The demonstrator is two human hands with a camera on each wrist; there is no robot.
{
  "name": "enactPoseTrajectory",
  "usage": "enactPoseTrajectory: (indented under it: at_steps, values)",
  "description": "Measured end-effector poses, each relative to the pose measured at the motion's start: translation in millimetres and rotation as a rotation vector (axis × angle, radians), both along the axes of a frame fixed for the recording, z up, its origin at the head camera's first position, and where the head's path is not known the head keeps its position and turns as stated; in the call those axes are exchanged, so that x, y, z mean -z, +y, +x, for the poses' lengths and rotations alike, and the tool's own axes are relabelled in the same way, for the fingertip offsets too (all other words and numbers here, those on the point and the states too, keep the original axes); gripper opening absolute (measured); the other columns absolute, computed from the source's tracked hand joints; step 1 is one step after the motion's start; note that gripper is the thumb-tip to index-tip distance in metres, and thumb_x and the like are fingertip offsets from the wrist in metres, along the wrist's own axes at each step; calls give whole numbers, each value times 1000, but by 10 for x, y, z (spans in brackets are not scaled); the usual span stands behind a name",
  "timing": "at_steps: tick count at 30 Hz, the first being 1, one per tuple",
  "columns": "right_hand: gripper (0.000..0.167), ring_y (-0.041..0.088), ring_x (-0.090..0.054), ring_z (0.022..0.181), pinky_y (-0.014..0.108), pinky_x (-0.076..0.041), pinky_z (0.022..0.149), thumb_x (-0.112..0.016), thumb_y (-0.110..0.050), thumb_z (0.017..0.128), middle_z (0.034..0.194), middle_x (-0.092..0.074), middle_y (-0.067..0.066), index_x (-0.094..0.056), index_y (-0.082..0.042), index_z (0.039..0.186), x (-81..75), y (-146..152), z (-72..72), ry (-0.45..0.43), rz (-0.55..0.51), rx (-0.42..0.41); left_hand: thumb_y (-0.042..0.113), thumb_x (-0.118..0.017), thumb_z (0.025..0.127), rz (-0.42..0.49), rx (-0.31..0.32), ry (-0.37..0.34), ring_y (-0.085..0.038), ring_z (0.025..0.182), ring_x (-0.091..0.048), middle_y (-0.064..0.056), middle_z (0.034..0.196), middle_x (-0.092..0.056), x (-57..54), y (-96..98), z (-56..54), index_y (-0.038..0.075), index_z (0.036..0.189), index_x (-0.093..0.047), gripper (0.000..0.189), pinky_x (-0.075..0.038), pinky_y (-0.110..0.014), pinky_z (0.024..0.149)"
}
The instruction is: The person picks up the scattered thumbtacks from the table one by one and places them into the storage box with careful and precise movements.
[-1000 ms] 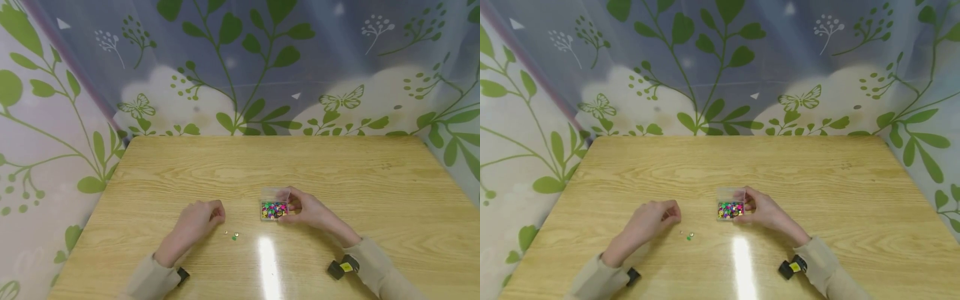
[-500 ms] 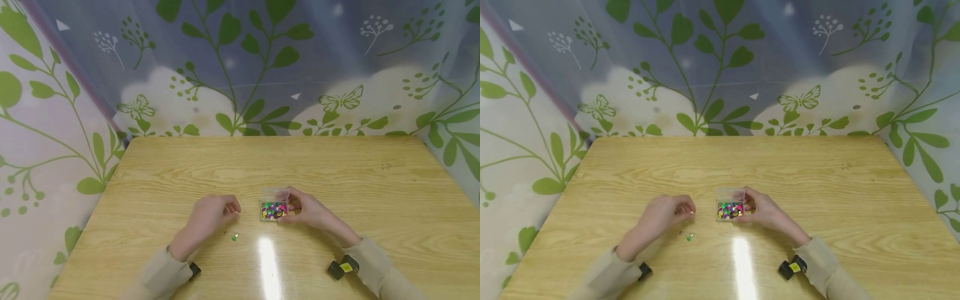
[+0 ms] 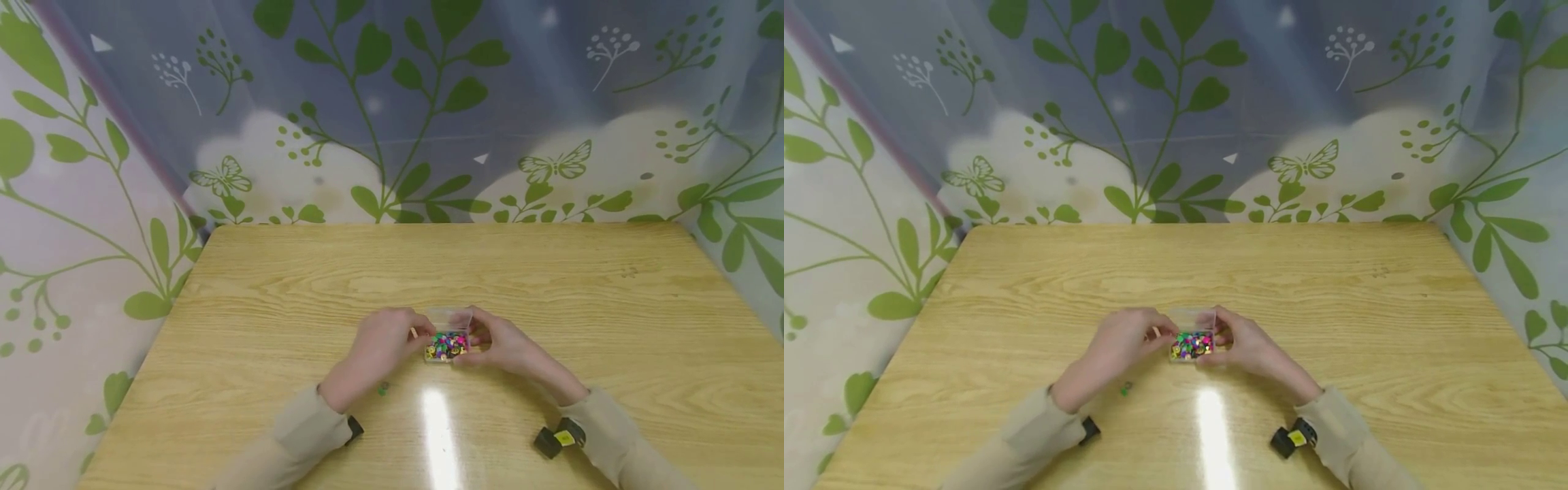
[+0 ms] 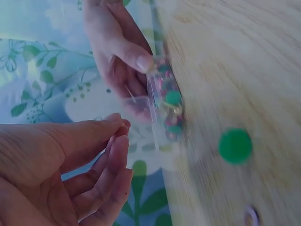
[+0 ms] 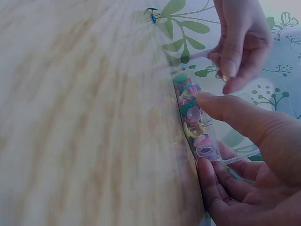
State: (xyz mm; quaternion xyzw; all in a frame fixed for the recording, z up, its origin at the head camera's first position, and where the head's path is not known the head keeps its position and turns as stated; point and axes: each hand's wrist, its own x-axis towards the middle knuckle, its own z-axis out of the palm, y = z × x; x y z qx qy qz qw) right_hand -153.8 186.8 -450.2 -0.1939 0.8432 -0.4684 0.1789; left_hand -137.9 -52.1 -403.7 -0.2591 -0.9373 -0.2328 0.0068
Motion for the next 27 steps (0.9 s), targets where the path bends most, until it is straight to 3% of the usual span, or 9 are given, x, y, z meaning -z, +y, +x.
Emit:
enactPoseTrajectory:
  at_steps: [7,11,15,19,27]
  values:
    - [64,24,-63,100,45,-55,95,-86,-18,81,112,-59,13,-54,-4,135,-4,-18,5,4,-4,-4,26,-80,88,18,-6,22,2,51,-47,8,83,-75,11,147,-17,18,103,-80,17,-33,-15,41]
    - [65,25,-64,102,45,-55,96,-86,-18,81,112,-59,13,-54,-5,136,-18,-32,15,-11,-5,1,22,-78,90,39,-36,-8,0,52,-49,4,84,-75,17,103,-4,18,105,-79,16,-37,-16,42]
    - [65,25,-64,102,45,-55,96,-87,-19,81,114,-59,14,-54,-5,136,-20,-31,10,-5,3,6,20,-74,94,38,-68,-49,-4,63,-58,4,88,-75,-6,-57,27,19,103,-78,10,-45,-19,52]
    - [65,24,-63,102,43,-55,96,-87,-21,80,116,-59,13,-55,-6,134,-6,-19,4,4,18,13,20,-74,94,-8,-82,-64,-4,66,-58,8,88,-74,-3,-260,64,20,99,-79,7,-45,-20,54]
    - [64,21,-61,99,39,-55,95,-88,-21,80,116,-58,13,-56,-5,133,11,-15,8,14,18,14,15,-80,86,-64,-12,-127,-4,65,-57,9,76,-69,42,-609,205,19,83,-74,8,-47,-22,56]
